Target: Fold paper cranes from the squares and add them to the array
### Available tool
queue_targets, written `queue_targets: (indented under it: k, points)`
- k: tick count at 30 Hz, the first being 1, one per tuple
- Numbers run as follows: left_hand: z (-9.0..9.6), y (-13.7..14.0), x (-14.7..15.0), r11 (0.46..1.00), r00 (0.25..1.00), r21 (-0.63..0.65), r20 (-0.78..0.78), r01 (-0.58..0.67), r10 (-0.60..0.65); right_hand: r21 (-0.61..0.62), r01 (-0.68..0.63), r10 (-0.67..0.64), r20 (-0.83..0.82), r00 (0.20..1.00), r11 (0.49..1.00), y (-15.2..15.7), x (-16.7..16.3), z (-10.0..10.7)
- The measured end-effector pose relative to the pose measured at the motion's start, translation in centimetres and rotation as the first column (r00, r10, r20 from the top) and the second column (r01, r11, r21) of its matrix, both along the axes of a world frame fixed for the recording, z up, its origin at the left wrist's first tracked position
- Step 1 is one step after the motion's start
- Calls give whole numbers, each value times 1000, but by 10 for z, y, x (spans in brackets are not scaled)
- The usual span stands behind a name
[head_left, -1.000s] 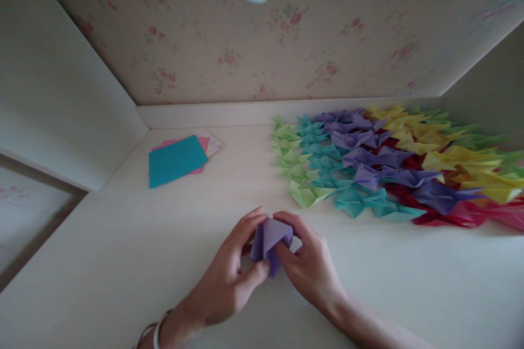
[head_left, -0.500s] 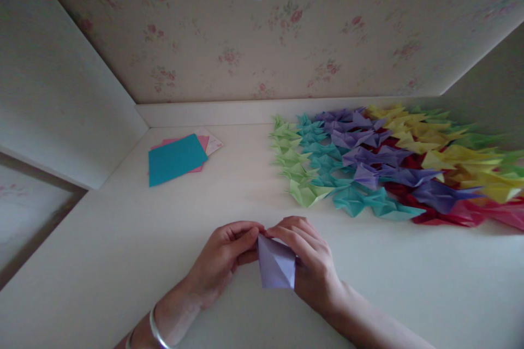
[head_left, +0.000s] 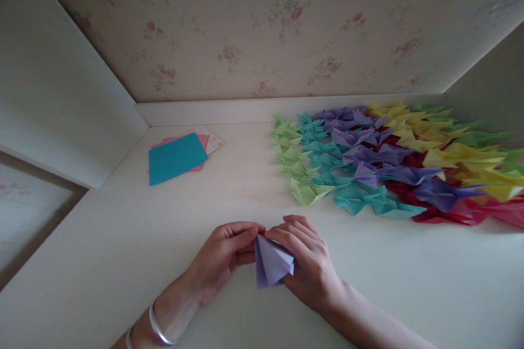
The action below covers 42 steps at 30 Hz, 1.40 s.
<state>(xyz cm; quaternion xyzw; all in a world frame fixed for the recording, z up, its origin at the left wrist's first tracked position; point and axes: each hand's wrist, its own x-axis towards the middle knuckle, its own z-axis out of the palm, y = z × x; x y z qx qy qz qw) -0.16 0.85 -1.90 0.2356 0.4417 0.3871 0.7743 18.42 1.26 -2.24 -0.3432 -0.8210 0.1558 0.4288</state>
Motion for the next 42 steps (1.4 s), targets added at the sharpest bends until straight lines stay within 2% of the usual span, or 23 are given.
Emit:
queue_targets:
  k: [4,7,10,18,25,31,35,39,42]
  points:
    - [3,-2,1,999,998,-13,40,42,-41,-155,102,-117,-92,989,983,-1,-3,-2]
    - [4,-3,1,999,997,-40,71,33,-31,-337,147,-197,-118,973,930,-2,-4,-7]
    - [3,-3,1,998,995,-55,95,23,-18,-425,179,-244,-104,964,887,-2,-2,-11]
    - [-4,-3,-2,998,993,-63,118,31,-23,-387,248,-267,3,964,888,3,0,-9]
    - [-2,-2,-2,998,997,-34,60,45,-43,-236,199,-194,47,980,951,3,2,-6]
    - [0,-3,-3,999,998,-31,43,36,-35,-340,157,-158,23,987,927,3,3,-4]
    - [-1,-2,-4,999,999,-21,-4,50,-50,-424,91,-136,-78,988,901,3,2,-5]
    - [-1,1,-4,999,995,22,-93,-40,42,-470,-59,-64,-241,969,881,6,3,-5]
    - [0,2,-3,994,982,41,-154,-101,106,-487,-105,-52,-297,954,867,8,4,-5]
